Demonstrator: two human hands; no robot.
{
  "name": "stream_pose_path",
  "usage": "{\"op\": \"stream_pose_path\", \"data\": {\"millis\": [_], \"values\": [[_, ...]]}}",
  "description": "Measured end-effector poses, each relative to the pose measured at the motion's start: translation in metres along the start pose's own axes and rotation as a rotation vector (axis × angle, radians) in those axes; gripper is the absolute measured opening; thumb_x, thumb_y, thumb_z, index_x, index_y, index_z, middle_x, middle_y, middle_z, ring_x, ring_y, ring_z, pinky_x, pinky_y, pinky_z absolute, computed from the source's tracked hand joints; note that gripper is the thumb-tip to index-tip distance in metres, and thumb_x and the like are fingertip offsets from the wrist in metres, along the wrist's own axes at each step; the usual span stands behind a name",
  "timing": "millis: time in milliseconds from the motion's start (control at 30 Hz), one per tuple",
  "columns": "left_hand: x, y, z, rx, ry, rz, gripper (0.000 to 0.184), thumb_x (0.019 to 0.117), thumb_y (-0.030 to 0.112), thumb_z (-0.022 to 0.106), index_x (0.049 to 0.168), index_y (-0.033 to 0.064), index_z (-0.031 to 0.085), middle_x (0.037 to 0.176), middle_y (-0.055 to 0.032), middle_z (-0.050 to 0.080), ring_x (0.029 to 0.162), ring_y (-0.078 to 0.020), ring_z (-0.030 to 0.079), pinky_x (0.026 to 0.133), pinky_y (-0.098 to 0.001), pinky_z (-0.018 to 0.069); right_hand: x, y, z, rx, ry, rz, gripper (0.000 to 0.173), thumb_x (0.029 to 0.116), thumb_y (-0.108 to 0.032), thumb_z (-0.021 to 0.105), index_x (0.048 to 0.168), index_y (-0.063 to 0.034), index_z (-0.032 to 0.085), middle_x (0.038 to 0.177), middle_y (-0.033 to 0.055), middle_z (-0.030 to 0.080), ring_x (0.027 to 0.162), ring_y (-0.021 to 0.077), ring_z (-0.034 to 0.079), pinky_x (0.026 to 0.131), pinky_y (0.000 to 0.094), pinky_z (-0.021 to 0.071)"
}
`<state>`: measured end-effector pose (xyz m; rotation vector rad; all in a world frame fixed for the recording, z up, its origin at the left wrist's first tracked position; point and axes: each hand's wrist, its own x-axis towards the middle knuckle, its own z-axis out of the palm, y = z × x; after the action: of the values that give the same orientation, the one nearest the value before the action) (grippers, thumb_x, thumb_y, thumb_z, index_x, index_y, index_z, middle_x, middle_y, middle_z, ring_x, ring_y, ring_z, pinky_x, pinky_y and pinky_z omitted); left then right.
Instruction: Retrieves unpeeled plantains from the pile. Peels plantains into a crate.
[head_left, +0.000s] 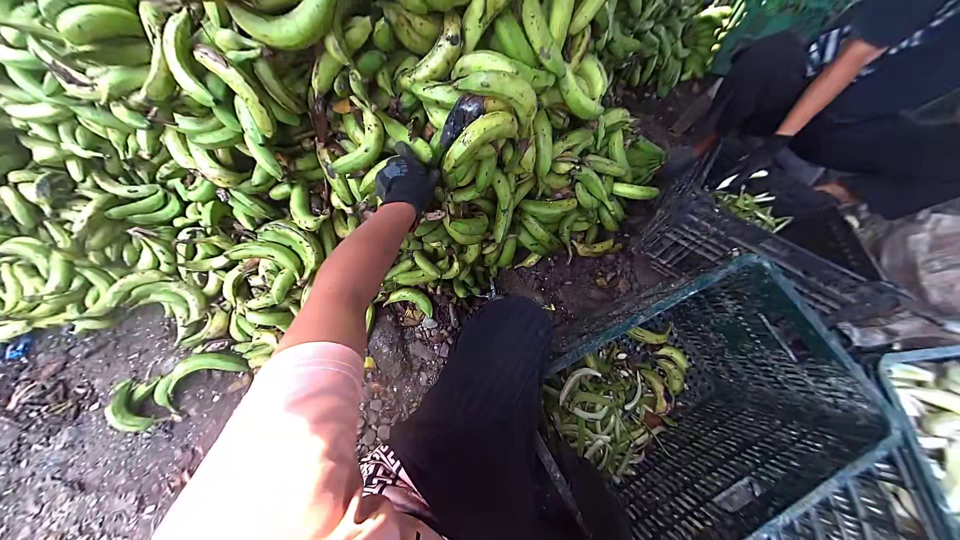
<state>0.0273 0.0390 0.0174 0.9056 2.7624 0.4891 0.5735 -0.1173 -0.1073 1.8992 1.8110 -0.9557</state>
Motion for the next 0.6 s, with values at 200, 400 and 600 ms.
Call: {"op": "stream_pose_path", "data": {"millis": [200, 400, 600], "values": [[0.012, 0.014, 0.007, -0.033, -0.027, -0.129, 0.086, 0.0925, 0.046, 0.064, 0.151, -0.0073, 0.032, 0.141, -0.0328, 0.052, 0.132, -0.0485, 0.051, 0.105, -0.0669, 0.0403, -0.008, -0.003, -0.003, -0.004, 0.032, -0.003, 0.071, 0.1040, -0.067, 0.028, 0.129, -0.0133, 0.066, 0.121, 0.0160, 0.070, 0.113, 0.0358, 0.066, 0.094, 0.0648, 0.0496], [0.004, -0.022, -0.047, 0.040, -0.037, -0.027, 0.057, 0.1021, 0.042, 0.052, 0.132, -0.0067, 0.056, 0.136, -0.0345, 0.055, 0.130, -0.0523, 0.051, 0.101, -0.0732, 0.0402, -0.011, -0.007, -0.004, -0.006, 0.021, -0.028, 0.071, 0.1036, -0.068, 0.029, 0.126, -0.0129, 0.068, 0.118, 0.0167, 0.071, 0.112, 0.0364, 0.067, 0.094, 0.0646, 0.0497], [0.015, -0.076, -0.098, -0.371, 0.005, -0.064, 0.054, 0.1025, 0.046, 0.053, 0.128, -0.0013, 0.061, 0.119, -0.0244, 0.067, 0.105, -0.0374, 0.068, 0.094, -0.0590, 0.0528, 0.002, -0.003, -0.001, -0.061, -0.031, -0.052, 0.073, 0.1020, -0.071, 0.028, 0.123, -0.0160, 0.070, 0.118, 0.0142, 0.072, 0.112, 0.0343, 0.067, 0.095, 0.0627, 0.0503]]}}
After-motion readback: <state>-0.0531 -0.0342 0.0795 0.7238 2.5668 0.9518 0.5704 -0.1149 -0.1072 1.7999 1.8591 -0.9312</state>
